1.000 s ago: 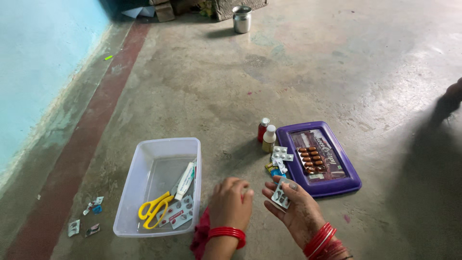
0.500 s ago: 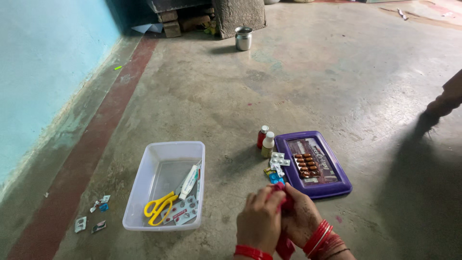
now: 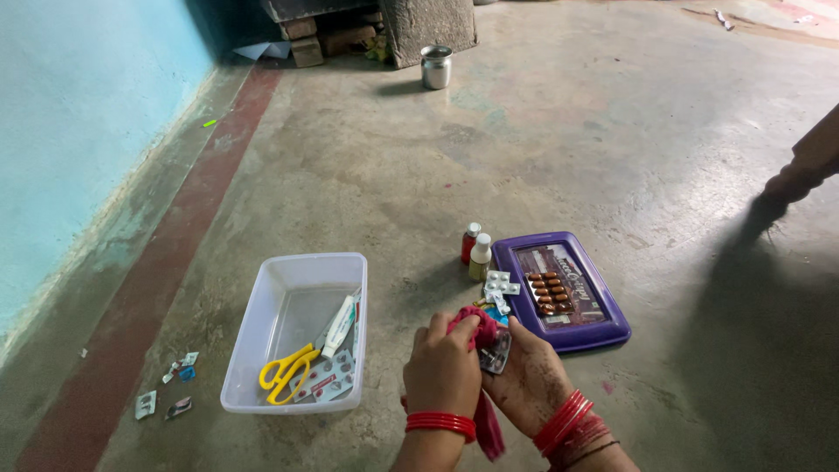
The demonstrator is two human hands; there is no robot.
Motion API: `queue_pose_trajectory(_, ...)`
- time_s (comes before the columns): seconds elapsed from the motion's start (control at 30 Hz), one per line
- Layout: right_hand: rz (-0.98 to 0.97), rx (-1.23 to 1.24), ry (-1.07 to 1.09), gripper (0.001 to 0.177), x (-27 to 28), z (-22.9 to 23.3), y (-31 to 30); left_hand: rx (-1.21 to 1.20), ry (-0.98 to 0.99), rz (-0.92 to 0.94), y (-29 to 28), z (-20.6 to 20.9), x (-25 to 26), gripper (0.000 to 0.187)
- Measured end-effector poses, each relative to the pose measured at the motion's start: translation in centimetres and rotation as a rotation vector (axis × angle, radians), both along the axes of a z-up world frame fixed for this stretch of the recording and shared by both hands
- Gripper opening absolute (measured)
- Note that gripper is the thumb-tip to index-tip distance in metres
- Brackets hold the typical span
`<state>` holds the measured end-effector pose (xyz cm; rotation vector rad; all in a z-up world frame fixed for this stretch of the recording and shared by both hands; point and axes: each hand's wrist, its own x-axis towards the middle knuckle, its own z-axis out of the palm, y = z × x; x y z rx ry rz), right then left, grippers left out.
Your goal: The person wipes the inside and outside of a white plastic medicine box with a red cloth. They then wipe a pair of yellow scissors and several blister packs of pills and tubes of ointment before placing them into the box.
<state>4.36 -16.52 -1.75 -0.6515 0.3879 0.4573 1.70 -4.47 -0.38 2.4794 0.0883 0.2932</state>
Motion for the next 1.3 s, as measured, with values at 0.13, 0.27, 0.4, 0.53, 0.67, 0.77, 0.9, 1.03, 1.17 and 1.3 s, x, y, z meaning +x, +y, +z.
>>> queue_pose_trajectory(0.13, -0.075, -0.110, 0.150, 0.048, 0.6, 1.0, -0.6, -0.020, -0.047, -0.239, -0.6, -0.7, -0.6, 0.035)
queue_pose_trajectory(0.27, -0.010, -0.155, 0.129, 0.051, 0.2, 1.9, -1.2, -0.155, -0.154, -0.229, -1.4, -1.7, -2.0, 0.038)
queue_pose_trajectory(0.4, 0.052, -0.055, 0.018, 0.042, -0.5, 1.9, 0.3, -0.259, -0.050, -0.032, -0.8, -0.9, -1.5, 0.028)
queue_pose_trajectory(0.53, 0.088, -0.147, 0.109, 0.042, -1.3, 1.1, 1.3, -0.174, -0.001, 0.063, 0.7, 0.1, -1.7, 0.020)
queue_pose_trajectory(0.67, 0.026, -0.147, 0.010, 0.037, -0.4, 1.6, 1.1, -0.111, -0.029, -0.155, 0.6, 1.3, -1.8, 0.041)
queue_pose_trajectory(0.77, 0.039, -0.058, 0.050, 0.042, -0.6, 1.9, 0.8, -0.060, -0.108, -0.219, 0.0, 1.7, -2.2, 0.035)
queue_pose_trajectory(0.9, 0.085, -0.151, 0.187, 0.054, -0.9, 2.4, 1.2, -0.070, 0.011, -0.023, 0.1, 2.3, -1.4, 0.018)
queue_pose_trajectory(1.03, 0.124, -0.113, 0.063, 0.056, -1.4, 3.2, 1.8, -0.022, -0.029, -0.020, 0.1, 2.8, -1.6, 0.025)
queue_pose_trajectory(1.17, 0.037, -0.124, 0.149, 0.068, -0.9, 3.8, 1.1, 0.032, -0.069, -0.249, 0.2, 2.8, -2.0, 0.022)
queue_pose_trajectory(1.3, 0.103, -0.183, 0.021, 0.077, -0.7, 3.8, 0.8, 0.010, 0.044, -0.057, 1.3, 2.7, -0.9, 0.018)
